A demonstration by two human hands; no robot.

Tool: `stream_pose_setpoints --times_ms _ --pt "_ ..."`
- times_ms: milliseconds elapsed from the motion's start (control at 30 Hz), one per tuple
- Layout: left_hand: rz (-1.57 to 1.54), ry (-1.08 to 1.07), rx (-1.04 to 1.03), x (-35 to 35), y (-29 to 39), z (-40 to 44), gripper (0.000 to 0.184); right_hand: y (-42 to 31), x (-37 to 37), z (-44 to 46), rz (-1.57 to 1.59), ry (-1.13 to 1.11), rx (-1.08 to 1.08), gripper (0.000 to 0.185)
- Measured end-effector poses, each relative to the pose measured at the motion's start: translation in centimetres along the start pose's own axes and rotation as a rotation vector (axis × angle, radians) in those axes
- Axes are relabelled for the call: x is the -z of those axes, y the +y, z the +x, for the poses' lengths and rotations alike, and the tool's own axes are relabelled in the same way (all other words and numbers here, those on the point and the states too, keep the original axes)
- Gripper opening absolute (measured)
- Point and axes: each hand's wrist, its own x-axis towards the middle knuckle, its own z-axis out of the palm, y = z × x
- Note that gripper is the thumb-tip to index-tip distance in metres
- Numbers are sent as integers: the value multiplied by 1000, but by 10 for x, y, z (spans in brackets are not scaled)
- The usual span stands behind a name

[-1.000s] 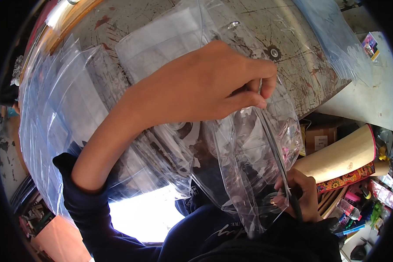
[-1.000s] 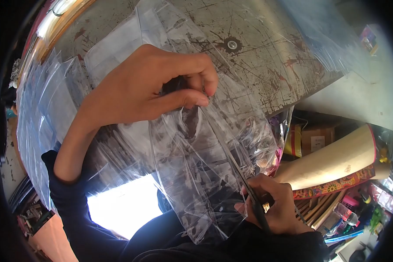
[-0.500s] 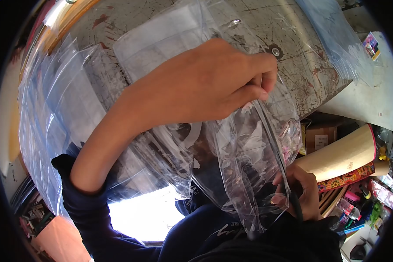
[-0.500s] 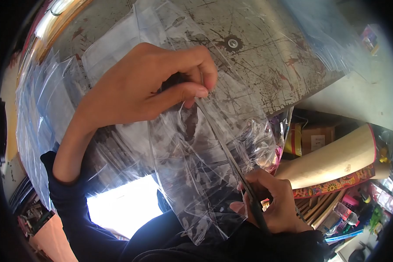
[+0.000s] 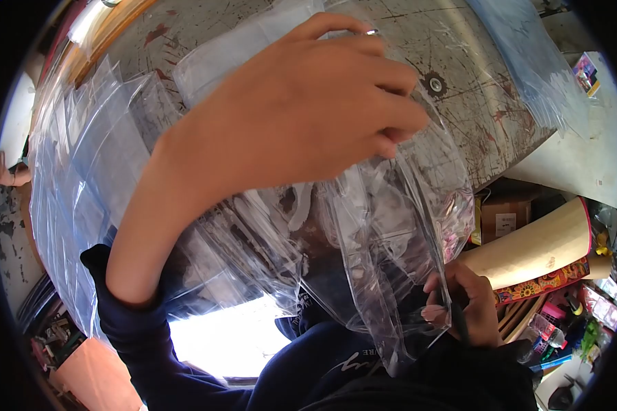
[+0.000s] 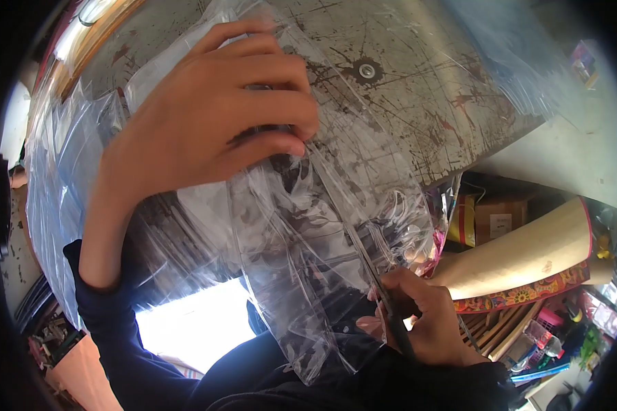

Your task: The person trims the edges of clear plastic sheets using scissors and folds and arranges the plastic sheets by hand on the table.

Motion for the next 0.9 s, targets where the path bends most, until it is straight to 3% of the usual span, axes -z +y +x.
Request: stream_pose_setpoints --times_ms 67,167,233,633,700,900 --pt "-55 2 2 -2 -4 0 15 -5 -2 0 63 54 -104 36" --pt "-128 -3 5 -5 -5 -3 13 -2 0 0 51 36 -46 36" --pt "-143 -4 7 -6 -5 -2 13 3 6 1 0 -58 107 38" --pt "-199 -13 32 -3 -4 -3 13 -5 4 5 13 -44 92 39" --pt "-267 -84 148 0 -2 -1 14 -4 4 5 -24 -35 102 40" --pt "-226 -49 105 -3 -3 -2 14 5 7 6 -76 -33 128 46"
